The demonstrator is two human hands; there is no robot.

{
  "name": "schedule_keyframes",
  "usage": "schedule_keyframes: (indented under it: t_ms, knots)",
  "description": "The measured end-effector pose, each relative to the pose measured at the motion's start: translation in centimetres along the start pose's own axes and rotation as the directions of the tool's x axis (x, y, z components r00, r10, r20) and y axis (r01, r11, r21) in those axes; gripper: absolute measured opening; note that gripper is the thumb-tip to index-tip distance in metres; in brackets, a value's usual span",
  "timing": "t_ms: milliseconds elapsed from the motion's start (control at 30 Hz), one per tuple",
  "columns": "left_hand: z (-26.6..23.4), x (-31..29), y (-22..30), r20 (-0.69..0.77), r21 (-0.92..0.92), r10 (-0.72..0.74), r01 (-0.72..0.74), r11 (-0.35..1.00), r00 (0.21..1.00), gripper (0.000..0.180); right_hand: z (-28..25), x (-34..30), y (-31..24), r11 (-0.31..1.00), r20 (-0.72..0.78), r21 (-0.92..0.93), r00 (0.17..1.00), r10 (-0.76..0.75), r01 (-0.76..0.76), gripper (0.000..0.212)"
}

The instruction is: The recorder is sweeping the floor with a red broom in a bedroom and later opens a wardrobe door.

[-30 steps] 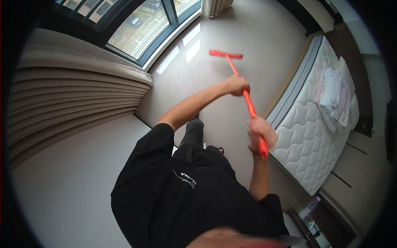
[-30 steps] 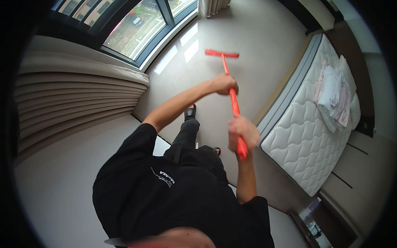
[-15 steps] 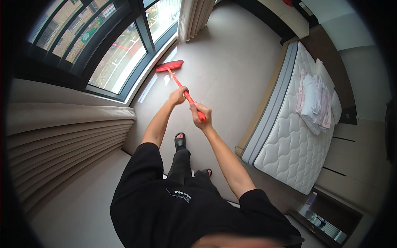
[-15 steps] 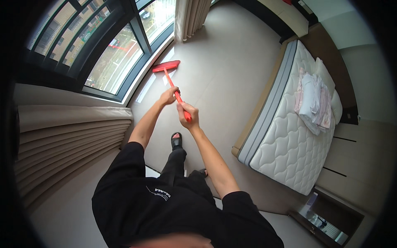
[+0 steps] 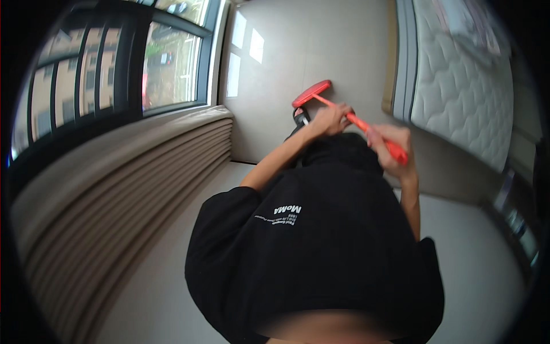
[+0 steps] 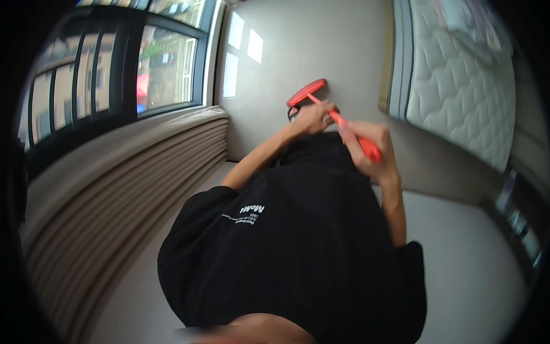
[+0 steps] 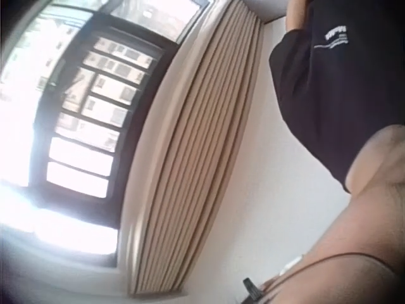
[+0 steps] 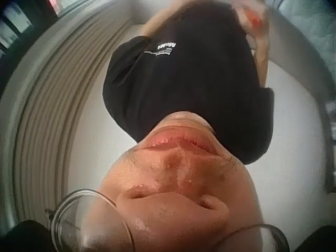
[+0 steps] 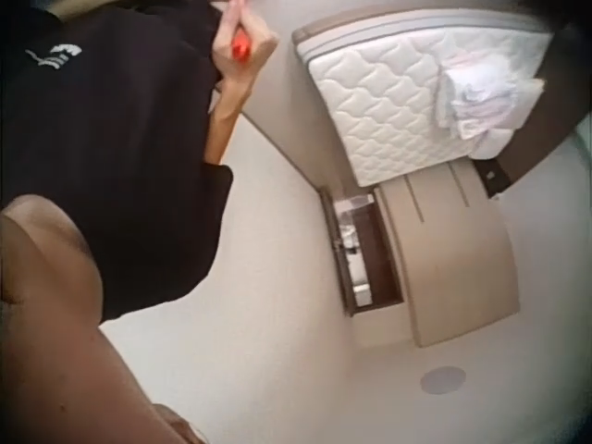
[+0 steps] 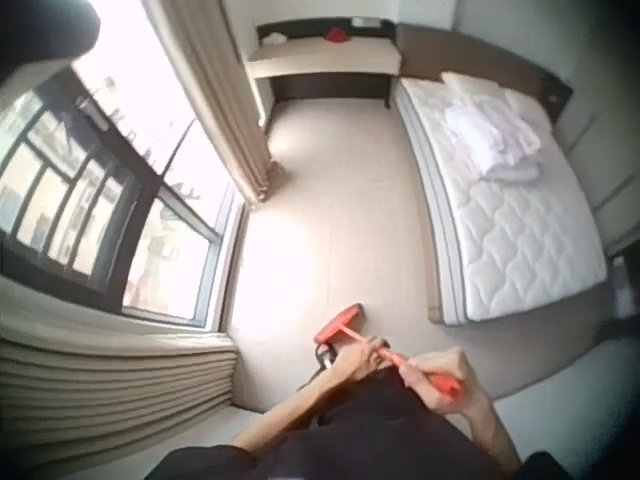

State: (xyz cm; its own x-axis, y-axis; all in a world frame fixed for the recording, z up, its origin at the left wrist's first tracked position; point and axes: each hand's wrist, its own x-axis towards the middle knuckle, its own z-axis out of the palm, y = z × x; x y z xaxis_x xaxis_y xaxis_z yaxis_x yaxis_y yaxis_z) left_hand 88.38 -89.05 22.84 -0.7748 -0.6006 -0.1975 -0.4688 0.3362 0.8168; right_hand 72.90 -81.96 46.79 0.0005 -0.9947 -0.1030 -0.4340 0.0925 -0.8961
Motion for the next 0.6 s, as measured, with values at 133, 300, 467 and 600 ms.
schedule_keyframes:
  t_ms: [133,300,467,600]
  knots:
    - [-0.2,1.8,1.8,-0.056,0.328,0.078,-0.055,0.943,0.995,0.027,-0.6,-2.4,2.6,0.953,-0.198,0.054,0.939,-0.281,0.297,0.032]
    - [2.5,1.3,1.2,-0.192,0.306,-0.032,0.091,0.948,0.981,0.022,-0.9,-6.2,8.0,0.9,-0.091,0.049,0.9,-0.427,0.432,0.04]
    - [9.0,5.7,-4.2,-0.382,0.344,-0.218,0.357,0.868,0.898,0.024,-0.9,-5.8,16.8,0.882,-0.104,0.151,0.895,-0.435,0.446,0.029]
    - [17.1,10.0,-5.0,-0.494,0.108,-0.32,0.423,0.9,0.808,0.024,-4.8,-7.9,23.4,0.862,-0.071,0.176,0.88,-0.47,0.475,0.033]
